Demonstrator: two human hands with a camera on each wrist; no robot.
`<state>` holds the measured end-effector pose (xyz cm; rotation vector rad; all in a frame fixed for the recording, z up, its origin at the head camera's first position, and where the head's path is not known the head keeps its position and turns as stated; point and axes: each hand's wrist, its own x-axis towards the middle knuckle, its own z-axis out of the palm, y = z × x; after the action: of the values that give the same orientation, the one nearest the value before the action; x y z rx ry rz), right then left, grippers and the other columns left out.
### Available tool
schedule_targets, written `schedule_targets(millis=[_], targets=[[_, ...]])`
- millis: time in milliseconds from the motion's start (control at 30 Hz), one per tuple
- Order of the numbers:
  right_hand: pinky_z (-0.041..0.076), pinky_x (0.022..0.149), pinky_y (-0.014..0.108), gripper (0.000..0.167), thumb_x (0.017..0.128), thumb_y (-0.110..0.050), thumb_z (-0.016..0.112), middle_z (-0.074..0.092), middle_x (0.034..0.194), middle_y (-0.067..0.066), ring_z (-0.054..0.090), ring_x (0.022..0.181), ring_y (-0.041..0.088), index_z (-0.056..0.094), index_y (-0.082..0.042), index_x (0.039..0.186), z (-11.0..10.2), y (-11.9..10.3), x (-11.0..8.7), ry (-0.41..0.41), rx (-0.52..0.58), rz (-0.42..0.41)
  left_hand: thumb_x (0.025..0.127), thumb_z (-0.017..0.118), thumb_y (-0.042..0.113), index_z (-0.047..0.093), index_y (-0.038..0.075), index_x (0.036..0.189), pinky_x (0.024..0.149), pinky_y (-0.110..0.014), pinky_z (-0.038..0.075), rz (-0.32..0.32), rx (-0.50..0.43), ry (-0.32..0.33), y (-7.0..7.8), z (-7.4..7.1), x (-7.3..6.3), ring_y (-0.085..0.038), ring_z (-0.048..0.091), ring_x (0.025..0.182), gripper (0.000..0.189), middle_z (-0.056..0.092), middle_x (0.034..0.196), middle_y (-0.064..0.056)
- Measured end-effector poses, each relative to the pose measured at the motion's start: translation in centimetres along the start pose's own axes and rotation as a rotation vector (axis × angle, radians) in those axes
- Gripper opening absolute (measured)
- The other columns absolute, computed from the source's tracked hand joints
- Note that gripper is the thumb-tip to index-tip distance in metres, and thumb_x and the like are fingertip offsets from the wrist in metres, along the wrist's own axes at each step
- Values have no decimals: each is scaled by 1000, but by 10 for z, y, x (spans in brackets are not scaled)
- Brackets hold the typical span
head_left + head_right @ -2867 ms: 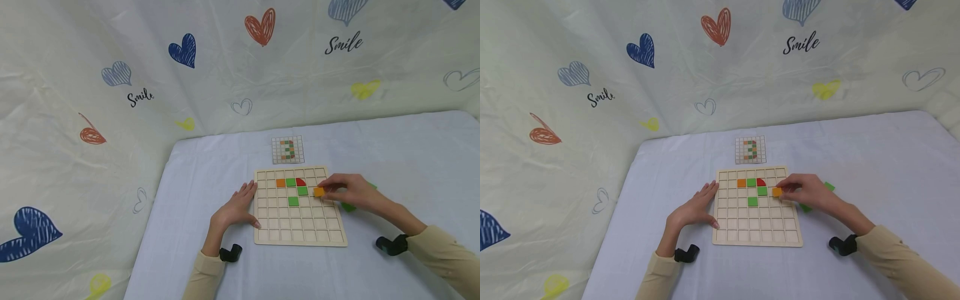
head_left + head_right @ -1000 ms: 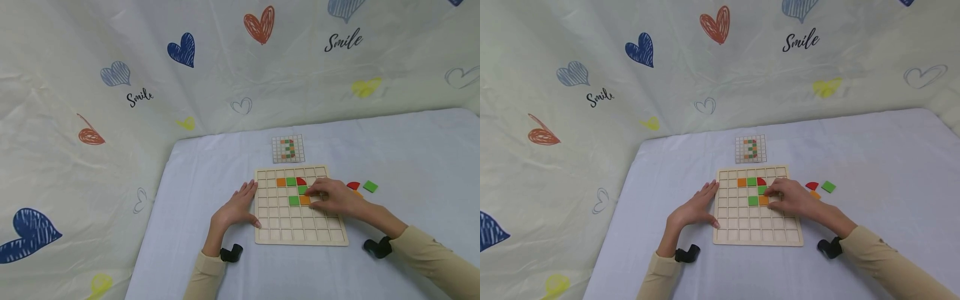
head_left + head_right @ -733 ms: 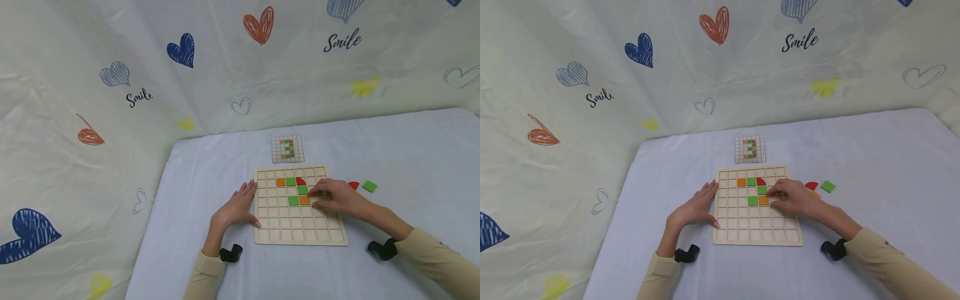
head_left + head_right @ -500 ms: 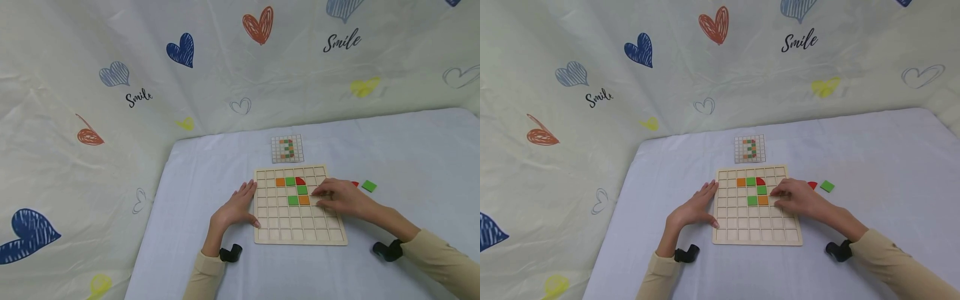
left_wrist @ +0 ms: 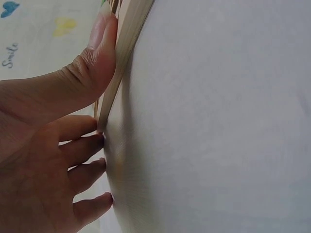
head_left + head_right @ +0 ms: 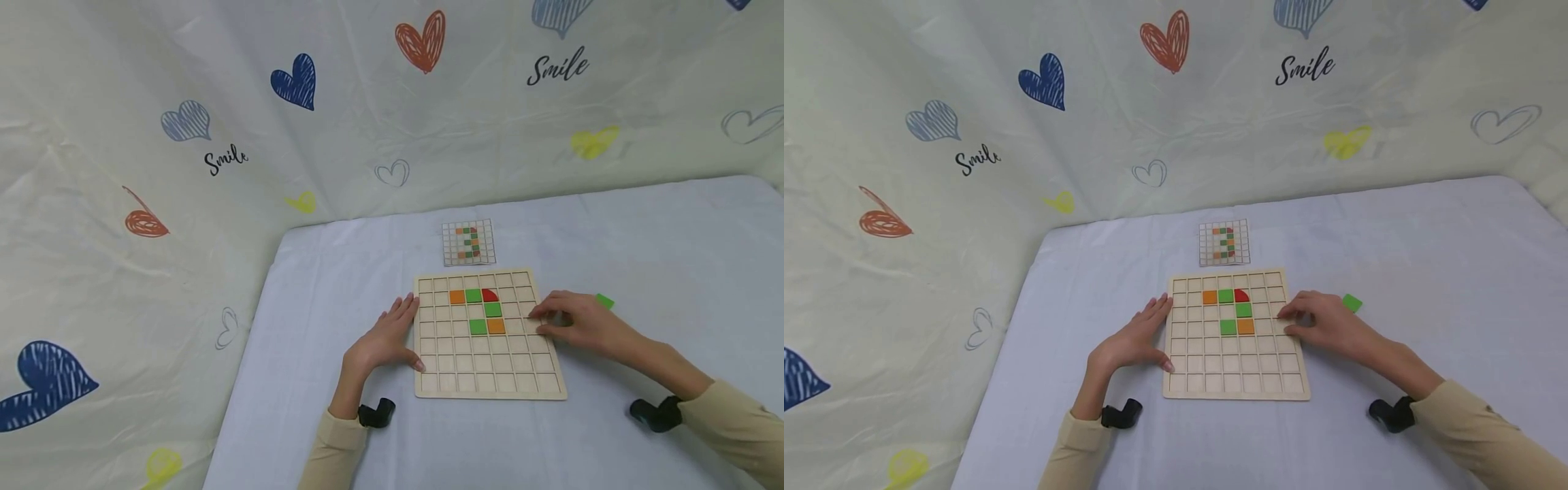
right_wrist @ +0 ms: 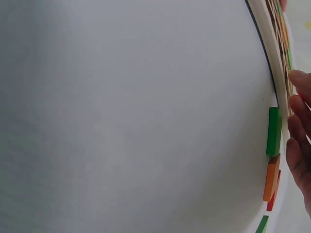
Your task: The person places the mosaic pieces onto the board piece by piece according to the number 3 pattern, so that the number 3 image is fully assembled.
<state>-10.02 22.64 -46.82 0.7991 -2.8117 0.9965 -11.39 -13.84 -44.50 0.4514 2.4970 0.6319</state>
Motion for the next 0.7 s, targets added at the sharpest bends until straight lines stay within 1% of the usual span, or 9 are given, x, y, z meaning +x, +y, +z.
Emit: schedule_targets(millis=[100,233,433,567,700], targets=[[44,57,19,28,75,-8,90,70,90,-10,52,75,3,78,-12,100,-2,2,-3,17,1,-14,71,96,25,15,10,166,131,-49,11,1,-1,0,0,0,0,-26,3,162,126,8,174,-5],[47,58,20,29,74,-6,90,70,91,-10,54,76,3,78,-12,100,-5,5,-6,38,-7,-29,70,95,25,14,10,166,131,-49,11,1,-1,-1,0,0,1,-26,3,162,126,8,174,-4],[50,62,20,32,70,-2,91,72,91,-9,56,76,4,78,-12,98,-6,10,-12,71,-56,-44,70,96,25,14,10,166,131,-50,12,6,-2,0,0,2,2,-27,3,162,127,8,174,-5],[50,63,20,34,67,-1,92,72,91,-8,55,76,3,79,-12,96,-7,14,-15,90,-83,-57,70,96,25,14,9,166,131,-50,12,7,2,3,-1,2,2,-27,4,161,127,8,174,-6],[50,65,15,36,65,0,93,72,91,-8,57,76,3,79,-13,95,-8,17,-19,112,-101,-81,70,95,26,14,8,166,131,-51,12,6,12,3,-3,2,3,-28,4,161,127,8,174,-7]])
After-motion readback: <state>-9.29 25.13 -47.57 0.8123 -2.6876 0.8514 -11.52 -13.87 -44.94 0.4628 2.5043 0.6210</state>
